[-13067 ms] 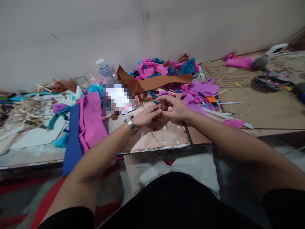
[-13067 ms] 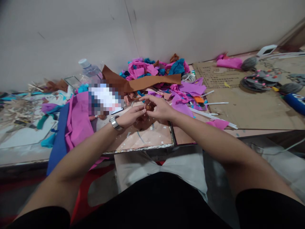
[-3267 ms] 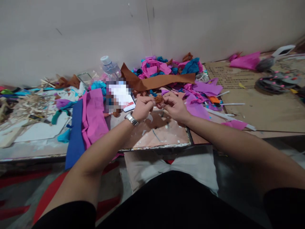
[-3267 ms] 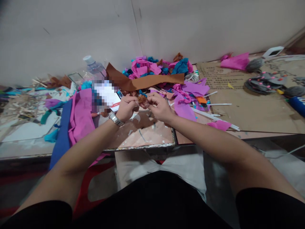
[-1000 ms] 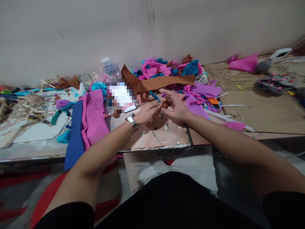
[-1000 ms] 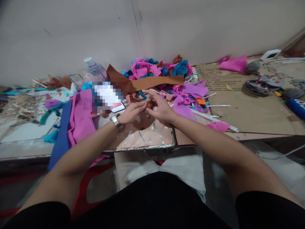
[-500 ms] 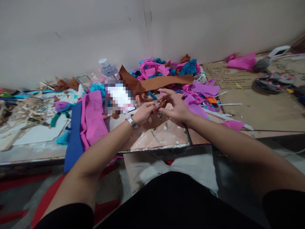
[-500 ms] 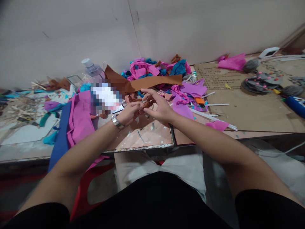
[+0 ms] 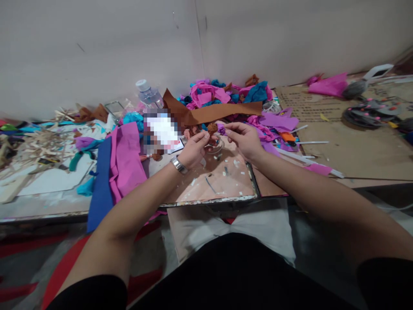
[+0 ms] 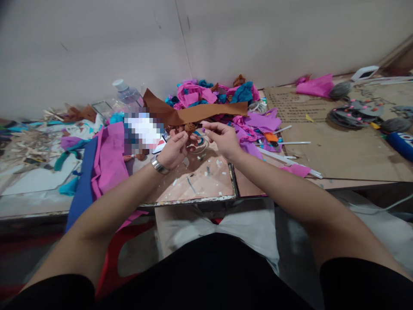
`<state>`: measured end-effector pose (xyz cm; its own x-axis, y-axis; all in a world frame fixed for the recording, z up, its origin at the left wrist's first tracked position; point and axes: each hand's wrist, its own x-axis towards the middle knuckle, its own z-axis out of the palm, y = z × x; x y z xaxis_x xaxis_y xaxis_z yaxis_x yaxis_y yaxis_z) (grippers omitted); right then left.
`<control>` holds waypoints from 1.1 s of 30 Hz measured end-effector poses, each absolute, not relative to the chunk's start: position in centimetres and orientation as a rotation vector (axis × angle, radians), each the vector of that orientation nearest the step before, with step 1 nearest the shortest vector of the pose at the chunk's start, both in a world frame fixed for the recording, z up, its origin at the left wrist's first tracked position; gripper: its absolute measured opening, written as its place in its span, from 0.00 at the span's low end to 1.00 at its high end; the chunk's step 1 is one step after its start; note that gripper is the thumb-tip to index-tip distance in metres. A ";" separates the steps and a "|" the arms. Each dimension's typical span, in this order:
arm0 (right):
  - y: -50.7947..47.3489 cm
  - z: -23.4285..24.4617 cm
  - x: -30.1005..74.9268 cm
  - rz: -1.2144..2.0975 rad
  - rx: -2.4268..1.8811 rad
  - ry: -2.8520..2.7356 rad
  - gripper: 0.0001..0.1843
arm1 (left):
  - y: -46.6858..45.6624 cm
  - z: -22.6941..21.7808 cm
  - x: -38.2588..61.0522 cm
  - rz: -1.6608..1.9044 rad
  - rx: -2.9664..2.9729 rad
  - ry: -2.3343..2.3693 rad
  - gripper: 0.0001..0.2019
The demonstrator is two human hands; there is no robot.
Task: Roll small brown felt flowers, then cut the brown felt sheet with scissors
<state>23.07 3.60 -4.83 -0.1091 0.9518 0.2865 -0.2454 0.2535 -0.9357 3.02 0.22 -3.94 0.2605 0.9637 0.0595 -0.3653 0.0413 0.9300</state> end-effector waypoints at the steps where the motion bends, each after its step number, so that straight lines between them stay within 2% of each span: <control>1: 3.5 -4.9 23.0 1.208 -0.767 -1.265 0.21 | 0.1 -3.9 3.1 1.171 1.048 0.724 0.24; 6: 3.2 -5.0 22.9 1.230 -0.754 -1.293 0.19 | -0.1 -3.8 3.2 1.178 1.078 0.716 0.23; 14: 2.8 -4.8 23.3 1.457 -0.640 -1.368 0.35 | 0.0 -3.9 2.9 1.175 1.059 0.714 0.22; 25: 2.5 -5.3 22.6 1.630 -0.525 -1.340 0.37 | 0.0 -3.6 3.1 1.231 0.975 0.713 0.19; 33: 2.5 -5.6 22.7 1.644 -0.503 -1.374 0.37 | 0.4 -3.7 2.7 1.244 0.919 0.757 0.12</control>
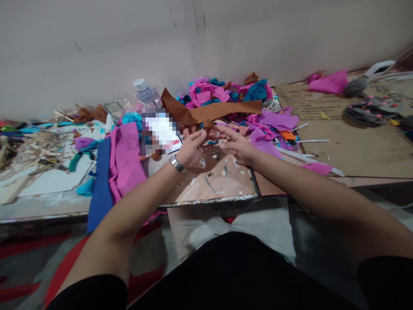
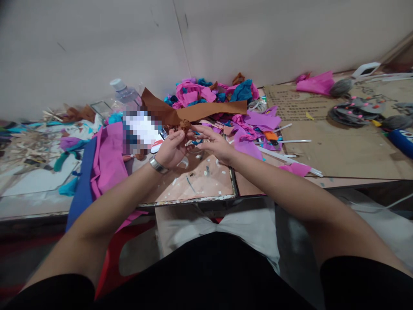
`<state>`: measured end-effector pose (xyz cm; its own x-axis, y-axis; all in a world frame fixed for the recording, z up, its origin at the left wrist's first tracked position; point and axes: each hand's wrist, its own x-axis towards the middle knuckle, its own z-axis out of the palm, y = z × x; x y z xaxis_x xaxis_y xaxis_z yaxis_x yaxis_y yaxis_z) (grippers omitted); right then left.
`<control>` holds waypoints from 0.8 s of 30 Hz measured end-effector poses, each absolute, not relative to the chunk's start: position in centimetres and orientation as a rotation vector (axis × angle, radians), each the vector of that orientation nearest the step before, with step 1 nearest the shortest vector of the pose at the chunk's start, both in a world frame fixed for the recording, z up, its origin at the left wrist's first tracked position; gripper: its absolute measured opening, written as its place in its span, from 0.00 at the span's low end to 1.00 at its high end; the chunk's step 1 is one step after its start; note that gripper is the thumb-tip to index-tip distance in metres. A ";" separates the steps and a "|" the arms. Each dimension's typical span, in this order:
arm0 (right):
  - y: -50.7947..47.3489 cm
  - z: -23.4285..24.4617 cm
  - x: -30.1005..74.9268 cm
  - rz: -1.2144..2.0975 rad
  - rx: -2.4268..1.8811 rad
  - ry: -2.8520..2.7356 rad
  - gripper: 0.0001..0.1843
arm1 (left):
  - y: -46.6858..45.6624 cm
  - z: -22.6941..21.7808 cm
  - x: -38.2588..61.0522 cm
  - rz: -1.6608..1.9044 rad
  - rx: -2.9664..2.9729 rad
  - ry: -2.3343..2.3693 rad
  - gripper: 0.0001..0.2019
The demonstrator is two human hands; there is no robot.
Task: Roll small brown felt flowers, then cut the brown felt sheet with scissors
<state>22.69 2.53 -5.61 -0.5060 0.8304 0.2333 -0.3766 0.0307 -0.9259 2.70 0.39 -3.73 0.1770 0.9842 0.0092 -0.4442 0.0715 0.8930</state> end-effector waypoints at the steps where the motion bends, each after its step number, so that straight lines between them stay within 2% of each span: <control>1: 2.6 -5.7 22.7 1.620 -0.510 -1.392 0.37 | 0.4 -3.7 2.7 1.249 0.921 0.769 0.11; 7: 3.3 -6.4 23.1 1.425 -0.583 -1.497 0.34 | 0.4 -3.5 2.6 1.288 0.927 0.783 0.08; 14: 3.4 -6.0 23.4 1.148 -0.640 -1.558 0.22 | 0.4 -3.4 2.6 1.269 0.902 0.794 0.07; 24: 3.6 -5.7 23.5 1.038 -0.721 -1.520 0.12 | 0.1 -3.3 2.8 1.240 0.946 0.819 0.10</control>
